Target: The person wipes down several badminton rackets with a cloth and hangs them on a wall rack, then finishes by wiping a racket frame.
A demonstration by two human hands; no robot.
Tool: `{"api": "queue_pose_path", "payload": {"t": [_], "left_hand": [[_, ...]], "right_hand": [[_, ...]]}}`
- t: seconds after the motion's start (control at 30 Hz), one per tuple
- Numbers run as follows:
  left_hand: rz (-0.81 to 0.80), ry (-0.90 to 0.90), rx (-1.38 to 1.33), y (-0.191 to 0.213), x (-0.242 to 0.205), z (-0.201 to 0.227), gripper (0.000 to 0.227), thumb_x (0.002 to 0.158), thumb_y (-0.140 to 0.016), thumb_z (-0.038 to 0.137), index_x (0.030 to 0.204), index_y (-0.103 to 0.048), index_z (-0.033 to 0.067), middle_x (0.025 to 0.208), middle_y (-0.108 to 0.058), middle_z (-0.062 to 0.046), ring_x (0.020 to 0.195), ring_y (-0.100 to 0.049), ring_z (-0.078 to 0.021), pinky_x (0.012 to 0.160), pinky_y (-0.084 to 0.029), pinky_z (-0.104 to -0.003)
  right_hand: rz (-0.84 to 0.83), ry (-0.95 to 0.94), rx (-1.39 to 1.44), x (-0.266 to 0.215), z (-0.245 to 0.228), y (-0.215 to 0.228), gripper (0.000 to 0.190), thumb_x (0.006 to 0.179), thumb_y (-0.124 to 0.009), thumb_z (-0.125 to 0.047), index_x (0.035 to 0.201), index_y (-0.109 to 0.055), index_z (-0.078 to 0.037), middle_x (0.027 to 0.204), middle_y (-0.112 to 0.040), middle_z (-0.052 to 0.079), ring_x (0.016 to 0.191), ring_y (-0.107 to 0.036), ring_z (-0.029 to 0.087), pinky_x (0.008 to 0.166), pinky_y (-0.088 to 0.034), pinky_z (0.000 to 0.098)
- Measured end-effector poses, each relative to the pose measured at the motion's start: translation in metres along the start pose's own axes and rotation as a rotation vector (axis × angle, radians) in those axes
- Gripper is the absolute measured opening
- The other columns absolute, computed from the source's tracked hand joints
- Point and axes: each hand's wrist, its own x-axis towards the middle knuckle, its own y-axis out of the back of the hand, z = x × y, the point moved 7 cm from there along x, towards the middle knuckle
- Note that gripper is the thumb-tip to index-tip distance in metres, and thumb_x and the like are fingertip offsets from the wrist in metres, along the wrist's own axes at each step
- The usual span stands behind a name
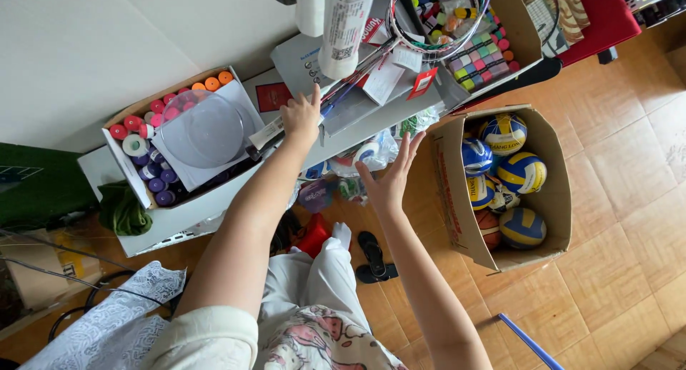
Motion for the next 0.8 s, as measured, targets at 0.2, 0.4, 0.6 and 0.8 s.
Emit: {"api": "queue_pose_path", "payload": {"t": [0.2,0.4,0.6,0.8], "left_hand": [[-0.224,-0.009,-0.176,0.012,0.015,-0.014,0.088,0.069,-0.092,0.032,0.142,-0.045,0.0174,0.104,-0.074,-0.012,0.099,-0.072,-0.0318,0.085,-0.054,-0.046],[-0.108,-0.010,-0.372,0.005,0.019,-0.026,0.048,0.086,-0.080,0.042,0.116,-0.059,0.0109,0.100,-0.075,-0.016,0.094,-0.073,-0.0357,0.078,-0.059,-0.050],[-0.012,0.000,-0.387,0.005,0.020,-0.028,0.040,0.093,-0.073,0.042,0.112,-0.062,0.0089,0.096,-0.075,-0.016,0.089,-0.073,-0.0370,0.074,-0.059,-0.050],[0.108,-0.028,-0.391,0.033,0.002,-0.033,0.035,0.094,-0.071,0.038,0.117,-0.064,0.0118,0.091,-0.075,-0.016,0.084,-0.074,-0.0368,0.071,-0.059,-0.050]], "right_hand": [[-0.002,-0.035,0.046,0.005,0.011,-0.001,0.119,0.080,-0.092,-0.027,0.166,-0.011,-0.017,0.174,0.005,0.021,0.161,-0.013,0.046,0.126,-0.034,0.0533],[-0.020,-0.027,0.036,0.012,0.012,-0.005,0.115,0.082,-0.091,-0.028,0.166,-0.013,-0.018,0.175,0.002,0.021,0.161,-0.016,0.046,0.125,-0.035,0.0552],[-0.041,-0.036,-0.011,0.023,0.000,0.000,0.113,0.082,-0.091,-0.029,0.165,-0.015,-0.019,0.174,0.001,0.021,0.159,-0.019,0.046,0.121,-0.034,0.0587],[-0.061,-0.044,0.055,0.030,-0.005,0.013,0.108,0.085,-0.087,-0.030,0.165,-0.015,-0.019,0.174,0.001,0.022,0.159,-0.019,0.045,0.119,-0.042,0.0547]]}}
